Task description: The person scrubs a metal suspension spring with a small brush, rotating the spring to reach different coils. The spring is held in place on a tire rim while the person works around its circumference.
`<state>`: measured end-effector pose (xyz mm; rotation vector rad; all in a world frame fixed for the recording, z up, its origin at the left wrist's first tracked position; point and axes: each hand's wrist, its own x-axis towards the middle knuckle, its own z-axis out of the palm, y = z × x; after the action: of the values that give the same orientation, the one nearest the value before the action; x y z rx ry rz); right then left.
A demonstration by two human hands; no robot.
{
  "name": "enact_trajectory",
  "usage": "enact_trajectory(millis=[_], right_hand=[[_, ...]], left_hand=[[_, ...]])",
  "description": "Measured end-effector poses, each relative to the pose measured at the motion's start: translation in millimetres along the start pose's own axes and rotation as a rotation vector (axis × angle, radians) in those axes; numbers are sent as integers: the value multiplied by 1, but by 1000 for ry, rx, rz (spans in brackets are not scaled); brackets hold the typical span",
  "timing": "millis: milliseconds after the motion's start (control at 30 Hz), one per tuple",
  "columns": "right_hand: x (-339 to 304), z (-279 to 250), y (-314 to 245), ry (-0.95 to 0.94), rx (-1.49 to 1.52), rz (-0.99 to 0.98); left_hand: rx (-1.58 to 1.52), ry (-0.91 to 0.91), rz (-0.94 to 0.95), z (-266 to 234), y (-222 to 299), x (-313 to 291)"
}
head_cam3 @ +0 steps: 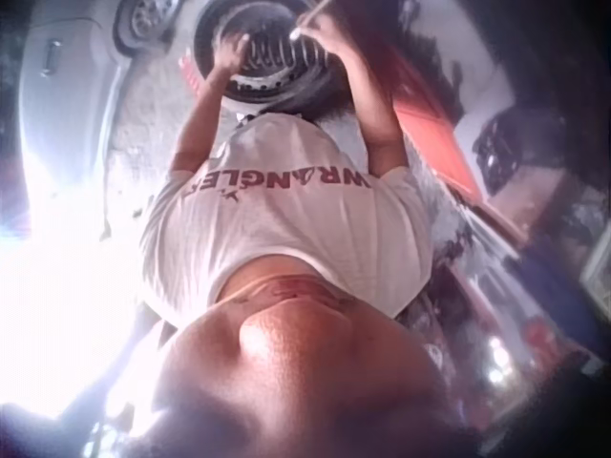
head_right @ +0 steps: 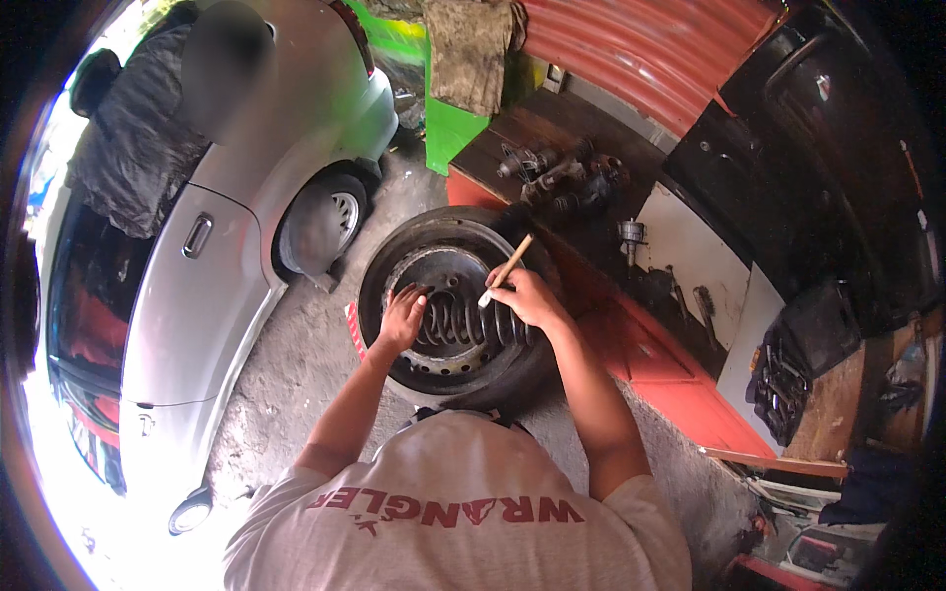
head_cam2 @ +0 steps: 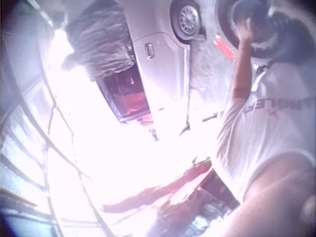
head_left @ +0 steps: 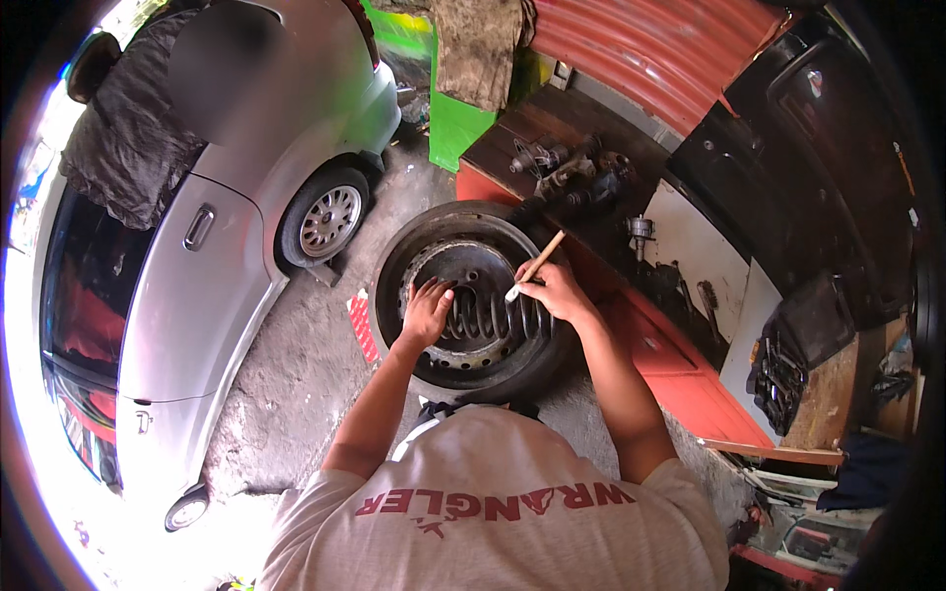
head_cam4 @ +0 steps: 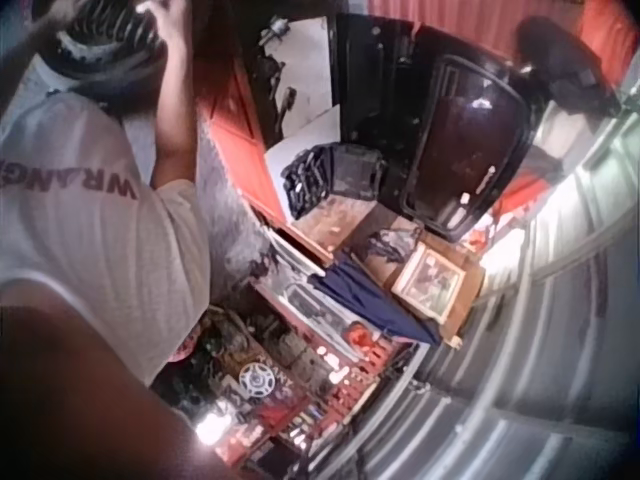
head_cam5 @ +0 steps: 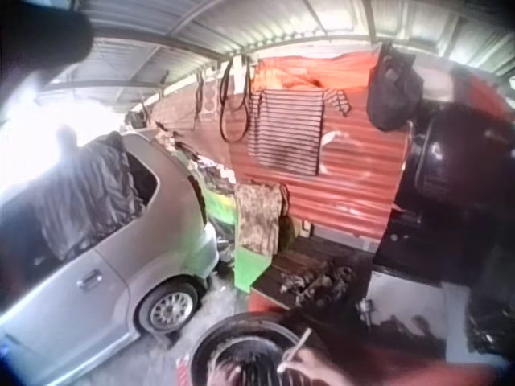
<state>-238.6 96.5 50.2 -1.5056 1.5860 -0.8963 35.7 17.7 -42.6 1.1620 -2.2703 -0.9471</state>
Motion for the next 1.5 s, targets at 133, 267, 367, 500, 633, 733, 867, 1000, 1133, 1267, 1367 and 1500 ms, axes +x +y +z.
enact_trajectory(millis=[133, 267, 367, 500, 633, 733, 867, 1000, 1133, 1267, 1367, 1500], right_hand=[[6, 6, -3, 107, -230, -26], [-1, 3, 5, 40, -51, 12], [-3, -4, 13, -36, 118, 35], [-2, -1, -11, 80, -299, -28], [-2, -4, -22, 15, -312, -82], [6, -6, -27, -129, -452, -98], [23, -6, -57, -391, -618, 38], [30, -2, -56, -316, -756, -51], [34, -9, -38, -487, -557, 135], [32, -1, -62, -362, -907, -19], [28, -1, -55, -494, -570, 150], [13, -16, -40, -164, -299, 31]], left_hand=[[4, 7, 3, 3, -3, 1], [2, 5, 17, 3, -3, 1], [4, 3, 28, 1, 2, 2], [-1, 18, 17, 3, -6, -1], [17, 14, 28, 3, -4, -1], [14, 21, 36, 4, -1, 1], [0, 52, 33, 6, -4, -2], [-7, 48, 40, 8, -6, -2], [-15, 42, 47, 5, -2, 0], [-7, 29, 29, 4, -1, 0], [-11, 27, 19, 2, 2, 1], [-265, 234, 30, 7, -9, -4]])
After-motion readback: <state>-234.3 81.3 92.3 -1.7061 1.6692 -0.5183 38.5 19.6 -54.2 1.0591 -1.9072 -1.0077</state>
